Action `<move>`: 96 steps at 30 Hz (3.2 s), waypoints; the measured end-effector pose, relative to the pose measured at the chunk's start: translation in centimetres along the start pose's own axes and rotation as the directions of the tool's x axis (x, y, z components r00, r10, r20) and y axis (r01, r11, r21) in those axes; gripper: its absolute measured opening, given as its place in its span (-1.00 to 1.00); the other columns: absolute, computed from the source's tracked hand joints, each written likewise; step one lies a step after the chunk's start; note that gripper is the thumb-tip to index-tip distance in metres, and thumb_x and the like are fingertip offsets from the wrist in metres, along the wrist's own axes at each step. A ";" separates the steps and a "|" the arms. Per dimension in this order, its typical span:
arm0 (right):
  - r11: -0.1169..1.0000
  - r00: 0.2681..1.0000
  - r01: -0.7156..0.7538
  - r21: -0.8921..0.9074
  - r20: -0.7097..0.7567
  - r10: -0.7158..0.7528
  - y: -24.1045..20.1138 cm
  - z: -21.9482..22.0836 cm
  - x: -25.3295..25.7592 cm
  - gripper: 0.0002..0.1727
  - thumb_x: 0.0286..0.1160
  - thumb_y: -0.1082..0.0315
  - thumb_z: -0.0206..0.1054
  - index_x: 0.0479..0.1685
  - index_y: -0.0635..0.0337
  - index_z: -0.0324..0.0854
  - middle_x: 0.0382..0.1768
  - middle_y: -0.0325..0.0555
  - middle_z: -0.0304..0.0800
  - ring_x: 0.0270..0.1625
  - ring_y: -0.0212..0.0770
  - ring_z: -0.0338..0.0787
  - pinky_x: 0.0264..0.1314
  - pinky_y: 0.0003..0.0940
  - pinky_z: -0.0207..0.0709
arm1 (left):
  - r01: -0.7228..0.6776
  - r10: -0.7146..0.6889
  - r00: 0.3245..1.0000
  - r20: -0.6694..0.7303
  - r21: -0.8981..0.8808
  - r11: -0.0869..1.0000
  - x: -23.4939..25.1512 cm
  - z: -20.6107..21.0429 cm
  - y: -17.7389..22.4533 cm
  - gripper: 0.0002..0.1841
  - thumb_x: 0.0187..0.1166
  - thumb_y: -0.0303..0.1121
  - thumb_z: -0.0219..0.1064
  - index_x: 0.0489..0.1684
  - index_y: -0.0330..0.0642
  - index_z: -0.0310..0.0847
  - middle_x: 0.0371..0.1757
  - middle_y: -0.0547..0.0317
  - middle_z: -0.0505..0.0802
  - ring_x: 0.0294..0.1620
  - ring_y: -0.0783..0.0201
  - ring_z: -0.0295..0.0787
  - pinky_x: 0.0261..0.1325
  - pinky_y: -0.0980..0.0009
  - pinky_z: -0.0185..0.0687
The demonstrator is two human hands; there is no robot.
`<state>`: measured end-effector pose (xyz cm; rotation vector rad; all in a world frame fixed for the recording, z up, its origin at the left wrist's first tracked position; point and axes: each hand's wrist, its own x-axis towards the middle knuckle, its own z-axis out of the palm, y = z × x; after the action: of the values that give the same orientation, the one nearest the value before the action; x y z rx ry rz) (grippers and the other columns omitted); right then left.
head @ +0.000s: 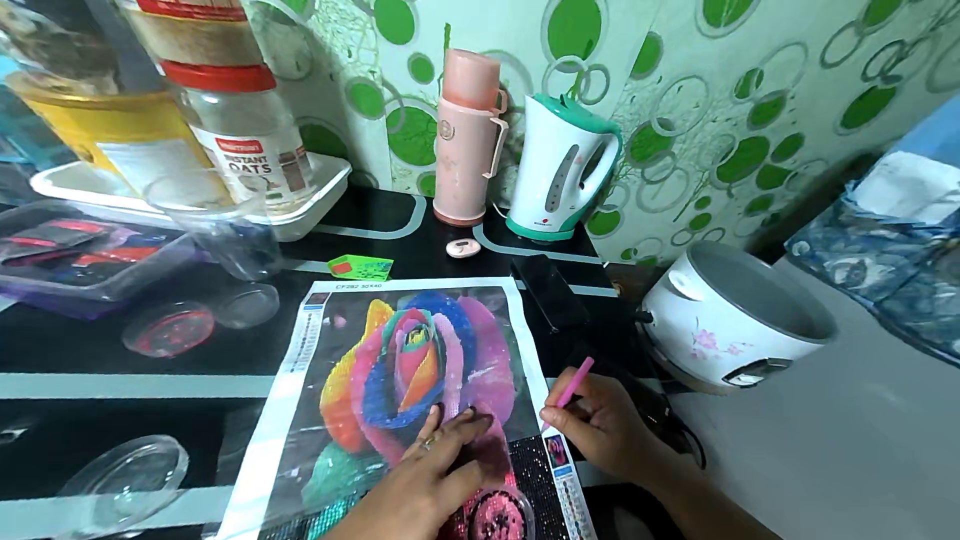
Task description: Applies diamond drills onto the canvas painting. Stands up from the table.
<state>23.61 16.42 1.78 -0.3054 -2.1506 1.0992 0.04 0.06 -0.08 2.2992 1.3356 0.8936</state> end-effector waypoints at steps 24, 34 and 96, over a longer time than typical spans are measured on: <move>0.997 0.999 0.029 -0.073 0.017 -0.028 0.2 0.3 -0.2 -0.88 0.56 0.41 0.38 -0.21 0.31 0.64 -0.36 -0.17 0.72 -0.39 -0.57 0.69 -0.28 -0.70 0.64 | 0.012 -0.011 0.999 0.030 -0.007 1.000 0.0 -0.2 0.0 -0.34 0.25 0.30 0.52 0.22 0.04 0.73 0.61 -0.30 0.55 0.77 -0.27 0.26 0.76 -0.45 -0.19; 0.992 0.998 0.048 -0.120 0.037 -0.044 0.1 0.2 -0.2 -0.87 0.56 0.38 0.38 -0.22 0.30 0.66 -0.34 -0.16 0.74 -0.34 -0.55 0.71 -0.23 -0.69 0.64 | 0.013 -0.012 0.999 0.033 -0.022 1.000 0.0 -0.3 0.0 -0.34 0.28 0.29 0.50 0.23 0.02 0.73 0.60 -0.32 0.55 0.76 -0.27 0.26 0.76 -0.45 -0.18; 0.971 0.957 0.229 -0.071 0.201 -0.211 -3.0 3.7 -1.5 -0.80 0.64 0.22 0.36 -0.26 0.16 0.65 -0.35 -0.22 0.75 -0.16 -0.42 0.75 0.33 -0.42 0.61 | -0.005 0.006 1.000 -0.027 0.037 0.999 0.1 0.2 0.0 -0.34 0.31 0.33 0.46 0.21 0.03 0.70 0.58 -0.23 0.58 0.75 -0.17 0.33 0.76 -0.40 -0.08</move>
<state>22.50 11.57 1.95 0.0015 -2.3449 0.9347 0.14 0.14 -0.19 2.3277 1.3689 0.9115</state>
